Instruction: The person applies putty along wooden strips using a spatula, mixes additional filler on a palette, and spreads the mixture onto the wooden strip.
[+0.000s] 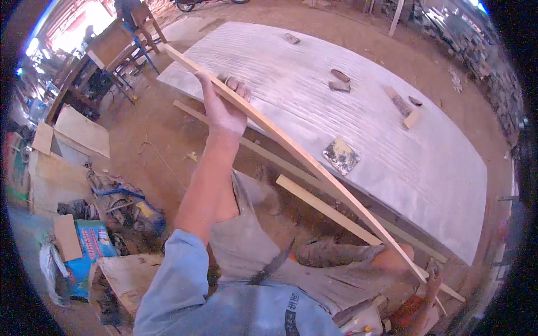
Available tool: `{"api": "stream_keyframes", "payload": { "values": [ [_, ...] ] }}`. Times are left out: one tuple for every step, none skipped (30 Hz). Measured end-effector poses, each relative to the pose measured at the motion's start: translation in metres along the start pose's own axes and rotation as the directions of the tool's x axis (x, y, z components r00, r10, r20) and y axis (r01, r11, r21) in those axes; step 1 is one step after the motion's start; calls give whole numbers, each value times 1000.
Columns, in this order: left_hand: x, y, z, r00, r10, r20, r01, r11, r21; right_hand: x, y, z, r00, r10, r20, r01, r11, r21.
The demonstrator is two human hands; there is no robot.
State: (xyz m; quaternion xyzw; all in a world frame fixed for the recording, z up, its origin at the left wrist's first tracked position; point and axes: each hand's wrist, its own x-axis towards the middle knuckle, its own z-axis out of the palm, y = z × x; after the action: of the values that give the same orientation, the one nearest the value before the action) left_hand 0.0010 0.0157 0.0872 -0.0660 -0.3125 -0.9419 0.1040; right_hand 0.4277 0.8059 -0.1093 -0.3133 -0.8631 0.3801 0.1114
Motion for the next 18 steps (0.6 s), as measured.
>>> {"api": "stream_keyframes", "payload": {
  "values": [
    [-6,-4,7,992,27,-126,-25,1000,12,3,-6,7,999,-35,11,35,999,9],
    [-11,-9,14,966,49,-253,-44,999,24,8,-13,10,997,-68,21,68,998,14],
    [-14,-12,20,934,38,-356,-47,999,-17,20,-16,17,983,-177,41,180,977,-113],
    [-14,-15,10,934,26,-355,-40,999,-30,8,-82,44,942,-333,32,335,936,-110],
    [-13,-19,-8,967,32,-252,-50,997,-65,-7,-154,71,876,-481,22,480,870,-112],
    [-12,-25,-18,988,40,-148,-56,993,-103,-19,-218,93,875,-478,74,484,861,-157],
    [-14,-26,-11,985,50,-165,-71,990,-119,-36,-280,117,879,-457,136,476,861,-182],
    [-15,-27,-10,985,40,-168,-63,989,-135,-52,-338,142,869,-454,197,488,852,-190],
    [-14,-26,-10,988,50,-144,-69,990,-126,-66,-388,166,844,-468,263,520,834,-183],
    [-12,-26,-13,991,64,-122,-78,990,-117,-73,-422,186,558,-778,288,823,564,-72],
    [-11,-25,-20,996,37,-79,-48,988,-144,-93,-468,208,752,-582,309,602,797,36],
    [-13,-23,-15,996,35,-83,-47,987,-154,-99,-498,231,674,-653,346,668,738,93],
    [-17,-19,-2,968,9,-250,-43,990,-133,-101,-522,250,587,-717,377,723,673,154],
    [-20,-17,3,912,-15,-410,-34,993,-112,-105,-543,267,508,-771,385,773,605,192],
    [-22,-16,0,910,-20,-414,-33,992,-118,-108,-559,280,423,-818,389,815,531,232],
    [-22,-15,-4,928,-10,-373,-27,995,-92,-111,-571,289,421,-816,396,817,531,227],
    [-22,-13,-8,944,0,-331,-23,998,-67,-114,-582,297,369,-834,409,837,490,242],
    [-19,-11,-11,941,-2,-340,-25,997,-75,-117,-590,303,316,-849,424,856,448,259]
  ]
}}
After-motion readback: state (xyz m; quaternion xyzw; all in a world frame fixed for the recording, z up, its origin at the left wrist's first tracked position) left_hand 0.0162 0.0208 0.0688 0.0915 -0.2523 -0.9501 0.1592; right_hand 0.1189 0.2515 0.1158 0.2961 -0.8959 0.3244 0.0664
